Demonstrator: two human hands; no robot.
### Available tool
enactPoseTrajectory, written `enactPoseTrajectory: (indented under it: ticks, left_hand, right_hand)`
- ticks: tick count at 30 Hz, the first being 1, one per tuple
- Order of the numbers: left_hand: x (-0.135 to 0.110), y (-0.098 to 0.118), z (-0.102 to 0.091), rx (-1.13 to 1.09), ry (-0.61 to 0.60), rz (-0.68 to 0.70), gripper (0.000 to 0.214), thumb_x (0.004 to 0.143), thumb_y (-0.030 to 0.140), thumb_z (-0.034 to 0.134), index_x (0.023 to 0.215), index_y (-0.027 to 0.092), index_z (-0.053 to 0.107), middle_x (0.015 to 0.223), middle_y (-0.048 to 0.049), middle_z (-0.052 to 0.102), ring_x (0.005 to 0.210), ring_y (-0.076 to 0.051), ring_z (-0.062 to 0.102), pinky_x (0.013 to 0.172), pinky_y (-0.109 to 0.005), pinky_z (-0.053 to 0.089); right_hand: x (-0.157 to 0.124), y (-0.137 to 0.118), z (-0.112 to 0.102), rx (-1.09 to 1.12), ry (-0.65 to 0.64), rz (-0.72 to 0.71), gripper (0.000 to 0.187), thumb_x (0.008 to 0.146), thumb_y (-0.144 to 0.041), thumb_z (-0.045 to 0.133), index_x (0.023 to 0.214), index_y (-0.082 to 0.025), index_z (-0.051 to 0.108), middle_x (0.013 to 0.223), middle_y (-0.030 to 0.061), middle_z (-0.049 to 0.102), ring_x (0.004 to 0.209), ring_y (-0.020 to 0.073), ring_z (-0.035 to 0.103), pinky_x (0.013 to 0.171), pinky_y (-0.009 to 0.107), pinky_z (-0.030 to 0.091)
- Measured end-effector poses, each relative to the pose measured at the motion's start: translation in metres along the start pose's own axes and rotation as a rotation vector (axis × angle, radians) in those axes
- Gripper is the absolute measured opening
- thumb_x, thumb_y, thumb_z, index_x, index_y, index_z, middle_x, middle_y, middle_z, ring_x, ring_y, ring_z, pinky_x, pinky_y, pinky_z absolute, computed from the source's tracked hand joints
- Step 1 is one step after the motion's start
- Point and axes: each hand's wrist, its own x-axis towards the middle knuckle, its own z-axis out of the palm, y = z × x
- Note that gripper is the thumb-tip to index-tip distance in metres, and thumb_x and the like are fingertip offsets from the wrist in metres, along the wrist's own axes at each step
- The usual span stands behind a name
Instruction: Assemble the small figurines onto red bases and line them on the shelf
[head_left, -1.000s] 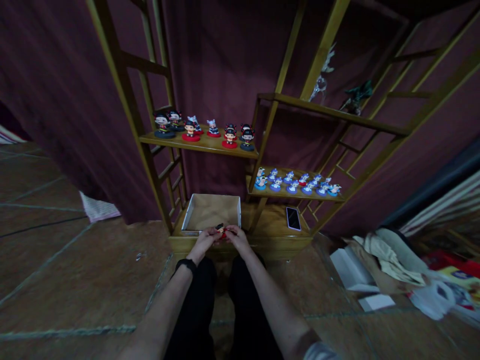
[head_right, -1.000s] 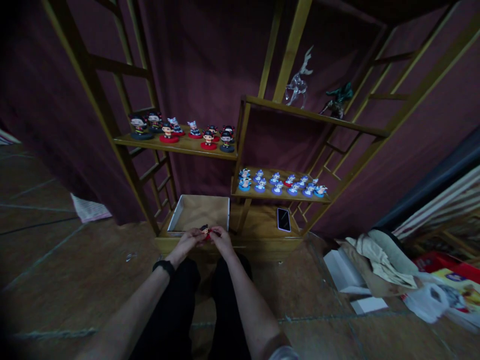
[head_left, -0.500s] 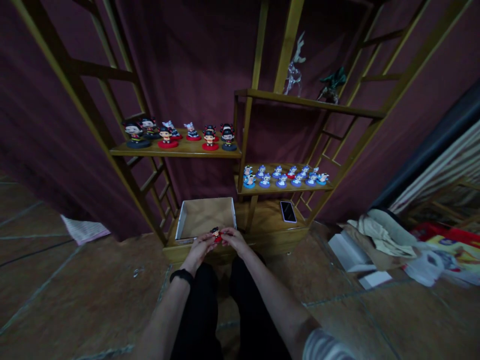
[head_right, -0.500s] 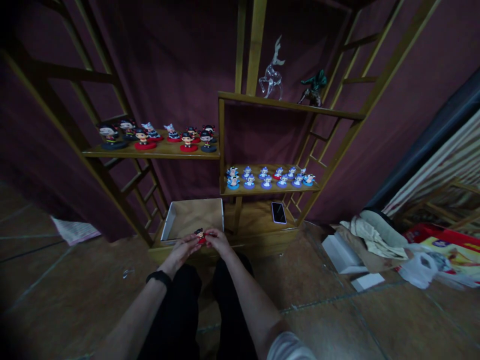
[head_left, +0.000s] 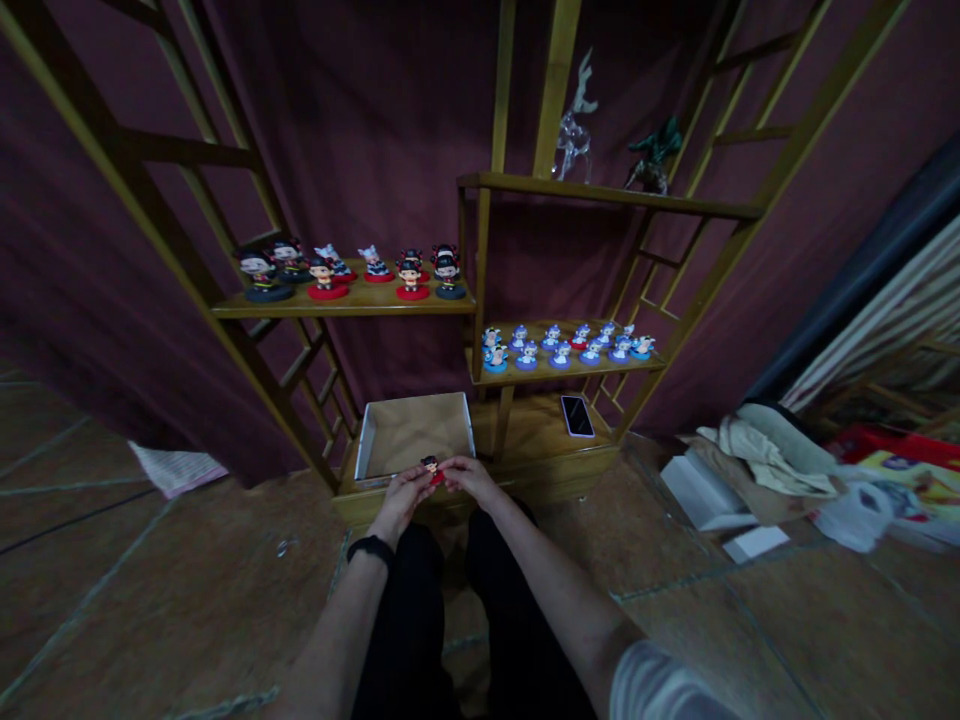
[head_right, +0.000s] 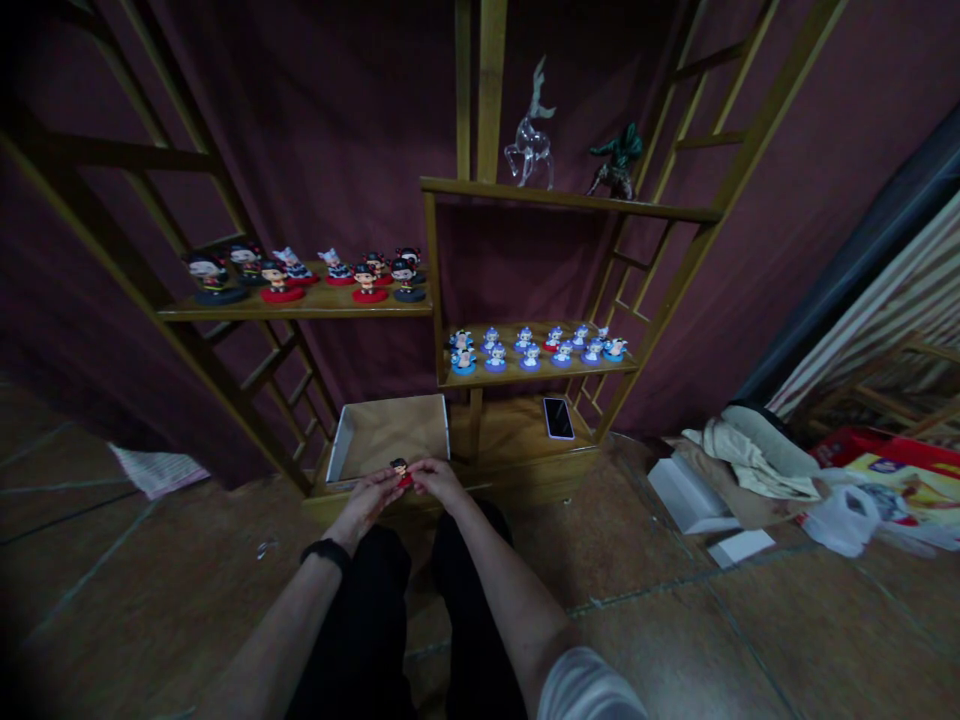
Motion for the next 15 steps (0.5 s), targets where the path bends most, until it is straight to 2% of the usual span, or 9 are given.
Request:
enactPoseTrajectory:
  ticks: [7,15]
  left_hand:
    - [0.0016,-0.0004,-0.0001,0.01,0.032,-0.02,0.014,0.064,0.007,0.068,0.077,0.011,0.064,0.069,-0.0045,0.067,0.059,-0.009,0.061,0.053,-0.016,0.046]
    - [0.0008,0.0003,0.0008,0.02,0.021,-0.012,0.02,0.06,0.009,0.071,0.078,0.013,0.064,0.073,-0.0049,0.068,0.064,-0.011,0.063,0.059,-0.02,0.049]
  right_hand:
    - [0.0038,0.0042,-0.0009,-0.02,-0.004,0.01,0.018,0.064,-0.031,0.066,0.077,-0.019,0.067,0.06,-0.0031,0.061,0.052,0.008,0.052,0.053,0.022,0.045]
    - [0.0053,0.0063,0.0023,0.009,0.014,0.01,0.019,0.062,-0.034,0.068,0.071,-0.018,0.061,0.058,-0.0046,0.059,0.05,0.008,0.053,0.051,0.02,0.044]
